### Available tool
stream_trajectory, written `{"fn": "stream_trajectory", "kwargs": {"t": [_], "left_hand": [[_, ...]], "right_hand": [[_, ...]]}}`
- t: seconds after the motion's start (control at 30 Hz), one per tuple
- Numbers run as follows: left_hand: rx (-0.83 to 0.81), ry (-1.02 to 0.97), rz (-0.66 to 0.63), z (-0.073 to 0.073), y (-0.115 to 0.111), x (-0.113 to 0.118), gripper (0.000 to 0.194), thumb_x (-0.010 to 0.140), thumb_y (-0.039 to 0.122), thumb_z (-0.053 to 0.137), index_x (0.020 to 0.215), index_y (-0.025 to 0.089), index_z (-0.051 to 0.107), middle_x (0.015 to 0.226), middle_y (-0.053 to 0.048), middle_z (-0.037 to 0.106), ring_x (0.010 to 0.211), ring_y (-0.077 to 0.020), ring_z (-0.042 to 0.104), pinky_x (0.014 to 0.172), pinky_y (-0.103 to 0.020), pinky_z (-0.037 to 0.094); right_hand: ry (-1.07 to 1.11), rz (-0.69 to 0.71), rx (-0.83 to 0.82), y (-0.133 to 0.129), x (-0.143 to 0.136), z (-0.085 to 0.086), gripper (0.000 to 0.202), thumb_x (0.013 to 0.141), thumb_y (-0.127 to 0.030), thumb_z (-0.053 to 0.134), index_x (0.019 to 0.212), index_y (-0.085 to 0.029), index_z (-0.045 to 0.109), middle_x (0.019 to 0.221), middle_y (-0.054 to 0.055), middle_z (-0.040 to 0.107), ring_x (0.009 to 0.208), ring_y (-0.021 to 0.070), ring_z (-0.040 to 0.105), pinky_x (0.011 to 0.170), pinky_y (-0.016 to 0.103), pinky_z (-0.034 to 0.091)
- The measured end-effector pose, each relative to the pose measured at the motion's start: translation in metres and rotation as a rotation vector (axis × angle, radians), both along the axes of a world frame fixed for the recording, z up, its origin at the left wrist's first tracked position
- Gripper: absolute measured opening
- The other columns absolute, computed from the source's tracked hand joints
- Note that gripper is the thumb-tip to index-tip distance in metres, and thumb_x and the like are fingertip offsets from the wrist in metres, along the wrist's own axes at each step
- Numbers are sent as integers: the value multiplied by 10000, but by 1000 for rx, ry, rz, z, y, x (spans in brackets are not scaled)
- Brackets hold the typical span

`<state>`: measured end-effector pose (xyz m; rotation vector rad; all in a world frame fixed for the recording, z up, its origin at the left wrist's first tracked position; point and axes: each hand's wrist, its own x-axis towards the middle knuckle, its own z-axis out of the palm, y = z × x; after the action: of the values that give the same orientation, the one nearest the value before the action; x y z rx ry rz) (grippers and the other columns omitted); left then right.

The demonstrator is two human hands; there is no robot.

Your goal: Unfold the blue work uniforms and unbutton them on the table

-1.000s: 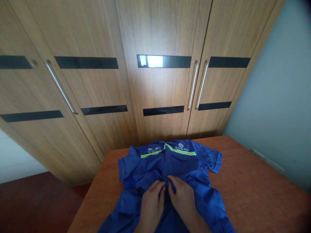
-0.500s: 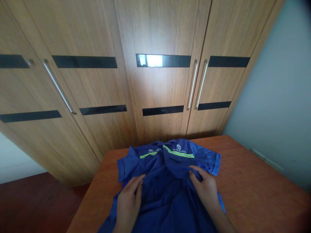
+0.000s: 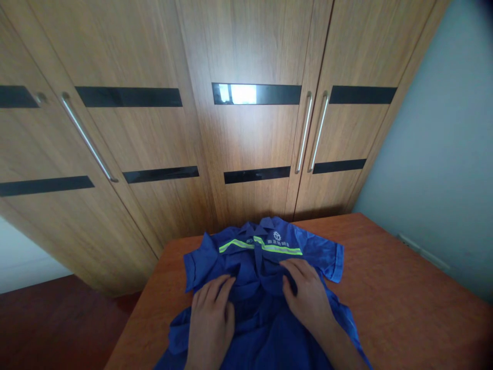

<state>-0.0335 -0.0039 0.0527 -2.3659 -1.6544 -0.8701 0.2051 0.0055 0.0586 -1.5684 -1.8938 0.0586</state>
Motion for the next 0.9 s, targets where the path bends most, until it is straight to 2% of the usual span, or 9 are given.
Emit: {"fn": "stream_trajectory", "kwargs": {"t": [0.1,0.17,0.3,0.43,0.73,0.9], "left_hand": [[1,-117,-164,4,-3,23,393,841,76,425,1170,227,578,1166,-80,627,1084,-212,588,943,-407,500],[-56,-185,-222,1,-1,38,366,857,89,415,1157,229,571,1156,-75,630,1072,-193,600,938,-376,513],[-166,-290,-188,-14,9,56,362,823,81,439,1143,212,547,1140,-79,629,1055,-203,614,928,-394,525],[-191,-324,-144,-26,18,60,364,807,81,455,1133,214,550,1139,-74,615,1054,-218,610,919,-418,523],[-129,-293,-130,-31,20,67,326,818,91,469,1091,216,597,1051,-65,612,961,-205,633,859,-372,545],[-102,-270,-119,-33,23,66,354,810,100,485,1129,208,592,1085,-80,610,987,-225,630,867,-393,544]], "right_hand": [[12,101,-22,1,-25,4,290,842,-193,526,1119,-231,604,1101,51,634,1049,227,552,950,361,400],[-10,100,-62,3,-36,1,259,839,-167,524,1069,-232,624,1040,44,650,998,223,572,912,352,409],[-71,13,-130,9,-42,-8,252,856,-112,460,954,-234,656,902,32,668,856,208,610,800,327,426],[-101,-53,-136,12,-39,-10,247,869,-133,455,949,-231,667,895,35,681,827,204,624,758,309,425],[-168,-139,-163,10,-39,-11,222,869,-168,470,865,-232,683,834,40,700,757,198,640,692,286,427],[22,-101,-144,11,-40,-15,223,819,-148,501,873,-239,698,830,22,711,791,174,654,725,247,450]]}}
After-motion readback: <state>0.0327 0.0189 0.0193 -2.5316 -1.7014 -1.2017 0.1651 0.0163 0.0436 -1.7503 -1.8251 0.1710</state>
